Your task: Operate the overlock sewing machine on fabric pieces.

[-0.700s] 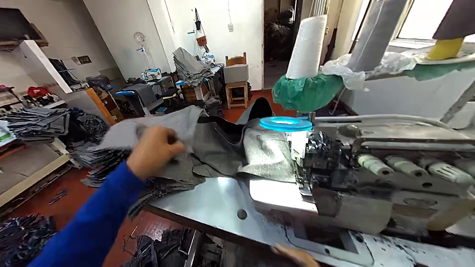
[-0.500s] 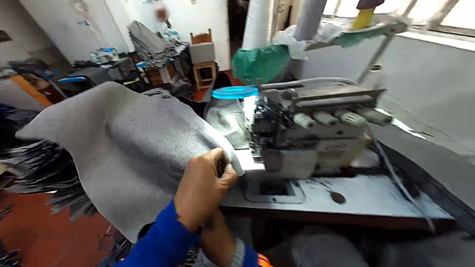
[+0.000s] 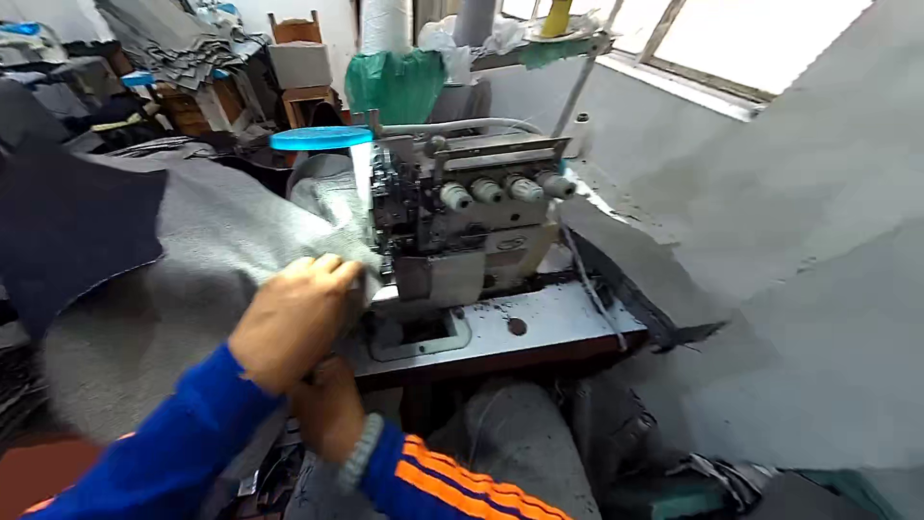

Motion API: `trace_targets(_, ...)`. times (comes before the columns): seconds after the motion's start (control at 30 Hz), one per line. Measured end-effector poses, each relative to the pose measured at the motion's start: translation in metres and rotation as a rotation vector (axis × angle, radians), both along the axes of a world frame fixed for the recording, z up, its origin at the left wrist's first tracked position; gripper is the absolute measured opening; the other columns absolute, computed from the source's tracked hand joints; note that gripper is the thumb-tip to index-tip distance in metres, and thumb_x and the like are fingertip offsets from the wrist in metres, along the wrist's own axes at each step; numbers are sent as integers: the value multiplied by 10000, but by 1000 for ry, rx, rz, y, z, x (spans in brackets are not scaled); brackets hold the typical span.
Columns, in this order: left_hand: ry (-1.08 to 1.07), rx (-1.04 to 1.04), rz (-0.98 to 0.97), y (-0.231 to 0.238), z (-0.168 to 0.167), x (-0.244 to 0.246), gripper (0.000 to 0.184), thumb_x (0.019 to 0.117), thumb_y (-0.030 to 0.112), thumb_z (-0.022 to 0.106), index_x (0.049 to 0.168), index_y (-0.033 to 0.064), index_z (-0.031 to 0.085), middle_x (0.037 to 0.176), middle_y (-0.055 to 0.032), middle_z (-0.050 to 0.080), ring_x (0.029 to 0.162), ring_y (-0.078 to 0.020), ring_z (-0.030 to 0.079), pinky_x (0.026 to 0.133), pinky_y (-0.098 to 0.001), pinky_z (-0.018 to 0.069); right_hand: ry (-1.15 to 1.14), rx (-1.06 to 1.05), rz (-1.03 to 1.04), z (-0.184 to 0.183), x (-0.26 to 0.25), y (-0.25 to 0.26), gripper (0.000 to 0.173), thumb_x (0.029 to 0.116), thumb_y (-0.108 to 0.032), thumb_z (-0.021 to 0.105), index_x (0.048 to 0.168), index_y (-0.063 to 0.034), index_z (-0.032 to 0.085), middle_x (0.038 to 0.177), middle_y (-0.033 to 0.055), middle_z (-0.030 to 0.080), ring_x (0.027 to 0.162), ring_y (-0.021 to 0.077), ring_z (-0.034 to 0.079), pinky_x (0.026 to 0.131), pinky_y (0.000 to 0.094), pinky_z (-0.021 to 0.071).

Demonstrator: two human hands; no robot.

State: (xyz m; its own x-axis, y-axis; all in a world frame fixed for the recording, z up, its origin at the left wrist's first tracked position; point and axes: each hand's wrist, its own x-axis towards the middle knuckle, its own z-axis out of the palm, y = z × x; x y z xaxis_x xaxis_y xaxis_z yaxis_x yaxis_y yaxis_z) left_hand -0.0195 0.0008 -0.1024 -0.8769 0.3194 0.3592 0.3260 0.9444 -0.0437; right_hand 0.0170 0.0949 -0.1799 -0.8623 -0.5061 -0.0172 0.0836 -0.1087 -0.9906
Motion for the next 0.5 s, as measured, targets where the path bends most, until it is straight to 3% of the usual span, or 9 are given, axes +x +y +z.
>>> trace_targets(0.07, 34, -7, -99, -20, -5, -4, 294, 954, 211, 653, 1229, 164, 745, 972, -98, 692, 863, -322, 693, 701, -526, 585, 77, 31, 62, -6, 8, 7, 188, 975, -77, 653, 939, 106, 671, 780, 126, 667, 728, 126, 644, 707, 320, 552)
trace_targets(0.1, 83, 13, -142, -30, -17, -3, 341, 983, 274, 565, 1259, 171, 737, 1045, -112, 685, 946, -344, 674, 760, -545, 569, 170, 31, 72, -15, 13, 18, 198, 957, -68, 660, 889, 118, 675, 756, 154, 673, 725, 169, 665, 705, 356, 557)
trace_targets(0.17, 175, 92, -152, -43, -47, 10, 477, 1051, 411, 418, 1325, 140, 701, 1330, -177, 651, 1261, -421, 585, 997, -617, 474, 394, 121, 70, -26, 15, 60, 223, 948, -79, 654, 836, 110, 696, 722, 179, 681, 700, 230, 688, 680, 407, 555)
trace_targets(0.27, 222, 191, -68, -36, -82, 29, 617, 1069, 537, 386, 1446, 91, 586, 1475, -189, 572, 1431, -388, 465, 1166, -561, 333, 547, 481, -73, -12, -24, 168, 221, 991, -179, 635, 990, 4, 759, 843, 100, 747, 761, 180, 732, 718, 391, 617)
trace_targets(0.33, 261, 210, -11, -27, -78, 29, 656, 1044, 605, 387, 1370, 100, 652, 1384, -179, 644, 1337, -384, 555, 1080, -555, 404, 453, 716, -316, 17, -71, 241, 257, 1029, -213, 571, 1053, -22, 741, 869, 83, 732, 750, 183, 715, 710, 414, 619)
trace_targets(0.4, 303, 222, -11, -23, -61, 13, 643, 1001, 627, 449, 1100, 71, 757, 1120, -170, 741, 1061, -381, 693, 849, -549, 534, 492, 923, -587, 40, -127, 286, 275, 1053, -210, 559, 1049, -1, 737, 860, 155, 727, 751, 300, 713, 725, 540, 591)
trace_targets(0.43, 316, 229, -32, -23, -53, 0, 618, 959, 633, 492, 948, 70, 747, 952, -141, 727, 898, -355, 695, 718, -521, 543, 498, 1002, -671, 46, -157, 298, 282, 1057, -194, 544, 1071, 19, 728, 913, 211, 723, 825, 375, 709, 783, 612, 556)
trace_targets(0.47, 306, 244, -61, -25, -48, -14, 604, 916, 647, 525, 861, 76, 714, 854, -108, 683, 804, -322, 669, 657, -499, 533, 480, 1071, -697, 49, -185, 305, 282, 1055, -168, 536, 1120, 40, 714, 1010, 271, 713, 946, 446, 694, 867, 664, 514)
trace_targets(0.5, 279, 264, -85, -27, -47, -26, 613, 879, 674, 546, 852, 82, 702, 833, -83, 659, 786, -295, 653, 669, -494, 536, 444, 1146, -675, 46, -211, 308, 290, 1051, -164, 539, 1182, 40, 699, 1123, 308, 684, 1071, 488, 657, 945, 687, 475)
